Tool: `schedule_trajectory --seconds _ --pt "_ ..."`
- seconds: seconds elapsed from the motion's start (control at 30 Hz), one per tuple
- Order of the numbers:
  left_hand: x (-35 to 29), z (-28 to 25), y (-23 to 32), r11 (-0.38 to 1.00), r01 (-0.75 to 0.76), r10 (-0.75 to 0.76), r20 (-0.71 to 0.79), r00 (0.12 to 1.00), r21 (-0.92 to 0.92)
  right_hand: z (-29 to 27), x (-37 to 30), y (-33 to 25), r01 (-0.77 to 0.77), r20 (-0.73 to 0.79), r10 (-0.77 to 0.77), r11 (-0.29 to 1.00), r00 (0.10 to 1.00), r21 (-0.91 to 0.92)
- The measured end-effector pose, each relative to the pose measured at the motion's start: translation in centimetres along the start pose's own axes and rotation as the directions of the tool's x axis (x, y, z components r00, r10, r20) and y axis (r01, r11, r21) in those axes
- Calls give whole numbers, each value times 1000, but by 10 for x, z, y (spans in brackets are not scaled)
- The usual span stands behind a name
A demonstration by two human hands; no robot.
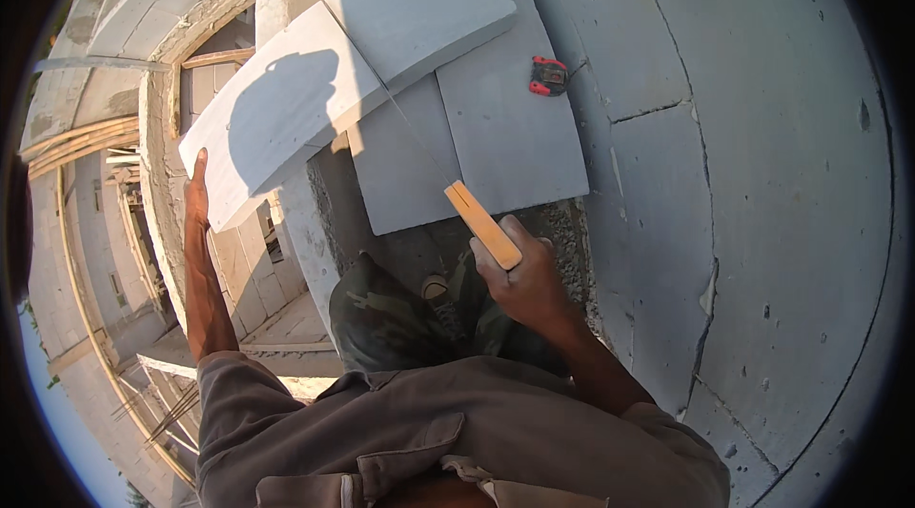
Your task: Measuring and cutting lightweight masonry blocks at a construction site.
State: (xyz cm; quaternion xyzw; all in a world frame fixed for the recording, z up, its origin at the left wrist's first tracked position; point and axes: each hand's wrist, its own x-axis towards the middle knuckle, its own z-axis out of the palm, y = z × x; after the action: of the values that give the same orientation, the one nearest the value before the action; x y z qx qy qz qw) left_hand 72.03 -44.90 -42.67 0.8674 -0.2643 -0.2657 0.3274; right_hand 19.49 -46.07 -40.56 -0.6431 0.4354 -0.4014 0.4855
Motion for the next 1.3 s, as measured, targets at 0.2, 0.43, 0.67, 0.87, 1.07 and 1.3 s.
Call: schedule_trajectory --seconds 0.2,0.43,0.67,0.87,1.07,1.3 --pt "-4 17 -9 991 130 -129 47 991 -25 44 92 19 -106 122 126 982 984 -159" --pt "-6 4 -8 995 -73 74 -7 997 73 -5 1 24 -151 84 157 986 984 -74" --pt "1 0 -37 996 73 -74 14 997 52 39 69 36 -79 89 91 989 992 -128" --pt "3 6 -12 998 -36 38 -37 999 54 3 0 46 -61 3 61 996 998 -61" --pt "8 7 -34 998 39 -36 -56 998 56 35 72 52 -87 102 102 986 990 -139" --pt "1 11 -12 999 -42 41 25 999 23 11 23 51 -115 20 115 993 993 -22"
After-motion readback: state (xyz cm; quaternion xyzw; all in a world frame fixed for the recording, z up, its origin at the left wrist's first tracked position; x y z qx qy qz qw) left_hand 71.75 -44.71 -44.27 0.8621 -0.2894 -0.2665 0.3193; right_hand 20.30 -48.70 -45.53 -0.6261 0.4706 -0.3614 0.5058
